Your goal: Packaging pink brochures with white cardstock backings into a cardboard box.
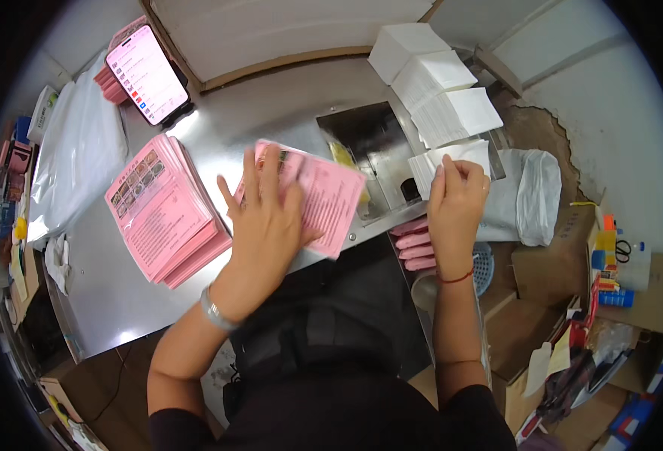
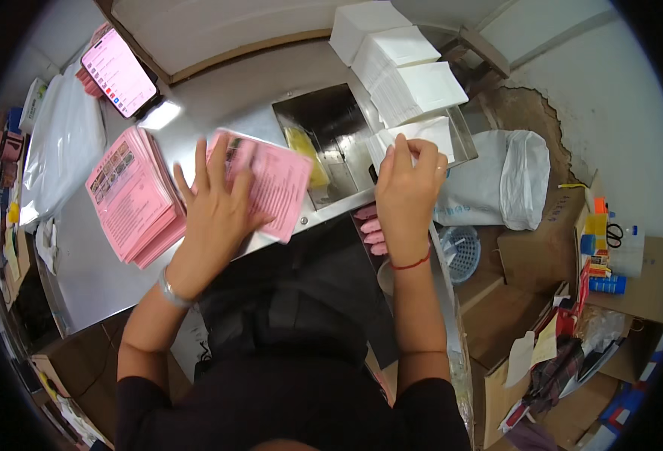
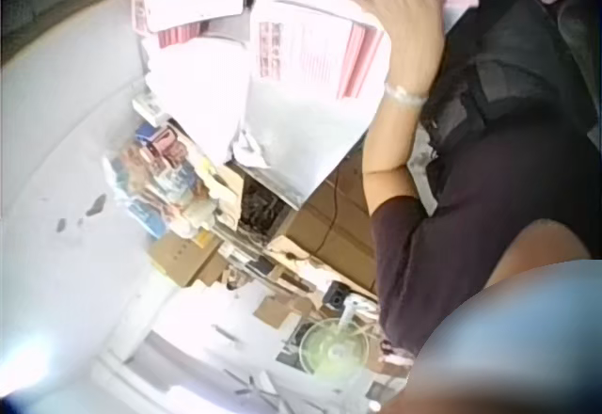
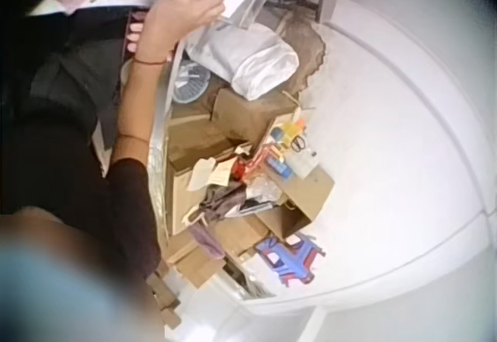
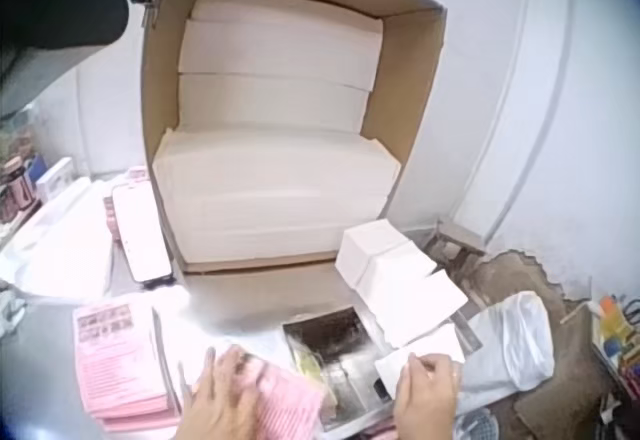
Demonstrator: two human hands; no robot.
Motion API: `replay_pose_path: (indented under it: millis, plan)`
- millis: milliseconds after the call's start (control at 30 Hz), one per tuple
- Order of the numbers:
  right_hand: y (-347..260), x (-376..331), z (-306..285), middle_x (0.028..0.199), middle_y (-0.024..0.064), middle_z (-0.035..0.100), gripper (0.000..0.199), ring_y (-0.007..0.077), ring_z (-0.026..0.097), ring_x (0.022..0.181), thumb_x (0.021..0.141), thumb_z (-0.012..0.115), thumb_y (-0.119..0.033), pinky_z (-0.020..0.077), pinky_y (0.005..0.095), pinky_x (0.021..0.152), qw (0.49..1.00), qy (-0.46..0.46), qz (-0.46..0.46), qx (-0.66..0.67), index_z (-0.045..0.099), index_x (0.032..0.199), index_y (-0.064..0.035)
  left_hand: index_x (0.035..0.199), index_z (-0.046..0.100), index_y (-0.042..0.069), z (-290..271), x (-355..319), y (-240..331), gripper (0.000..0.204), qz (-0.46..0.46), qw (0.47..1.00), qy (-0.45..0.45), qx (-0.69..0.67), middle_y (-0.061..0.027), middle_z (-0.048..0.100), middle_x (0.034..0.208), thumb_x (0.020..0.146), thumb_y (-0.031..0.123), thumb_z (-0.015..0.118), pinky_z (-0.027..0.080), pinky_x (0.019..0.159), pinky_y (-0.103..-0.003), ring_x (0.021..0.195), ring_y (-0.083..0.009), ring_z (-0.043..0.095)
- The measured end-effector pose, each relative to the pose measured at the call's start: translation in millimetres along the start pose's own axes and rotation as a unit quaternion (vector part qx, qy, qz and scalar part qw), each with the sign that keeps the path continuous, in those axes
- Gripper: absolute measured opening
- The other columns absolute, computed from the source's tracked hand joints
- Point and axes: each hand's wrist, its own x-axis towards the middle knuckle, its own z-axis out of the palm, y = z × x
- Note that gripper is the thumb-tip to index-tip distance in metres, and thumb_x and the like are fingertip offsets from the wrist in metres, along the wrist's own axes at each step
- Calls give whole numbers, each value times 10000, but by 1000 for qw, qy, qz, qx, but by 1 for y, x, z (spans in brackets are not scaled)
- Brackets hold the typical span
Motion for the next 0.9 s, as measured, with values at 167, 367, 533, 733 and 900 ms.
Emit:
replay_pose_path:
  millis: [167, 367, 533, 733, 900]
  plan:
    - [19, 4, -9, 1092, 156, 563, 392, 332, 519, 981, 776, 630, 51, 453, 426, 867, 991, -56, 38, 114, 658, 1164, 7, 1051, 613, 39, -14, 16, 0, 638, 19, 996, -79, -21, -259, 417, 1452, 748, 596, 690, 400, 961, -559, 1209, -422, 474]
    - [-21, -4, -28, 1082, 150, 615, 454, 329, 585, 987, 785, 594, 30, 467, 440, 894, 986, 16, -69, 149, 632, 1228, -61, 983, 609, 36, -4, -30, -14, 438, 57, 996, -68, -24, -222, 449, 1442, 770, 403, 716, 438, 786, -416, 957, -301, 527]
    - [-74, -47, -22, 1016, 142, 679, 342, 294, 664, 932, 797, 604, -31, 529, 376, 837, 895, -222, -155, 354, 679, 1129, -53, 854, 613, 86, 19, -16, -10, 260, -42, 993, 110, 0, -122, 548, 1304, 811, 329, 694, 379, 687, -414, 903, -283, 509]
    - [-30, -1, -32, 1126, 189, 677, 404, 333, 667, 1010, 805, 554, 81, 527, 389, 846, 918, -85, 107, 373, 657, 1182, -23, 975, 642, 93, -2, -20, 25, 253, -86, 991, 68, -73, -105, 527, 1373, 804, 278, 668, 391, 741, -426, 919, -281, 515]
    - [-57, -55, -39, 1198, 184, 645, 357, 322, 640, 1090, 830, 592, -26, 488, 441, 972, 942, -127, -43, 306, 671, 1178, -57, 1157, 633, 96, 2, -44, 15, 490, 39, 989, 7, -140, -112, 474, 1445, 679, 173, 713, 397, 786, -412, 949, -287, 508]
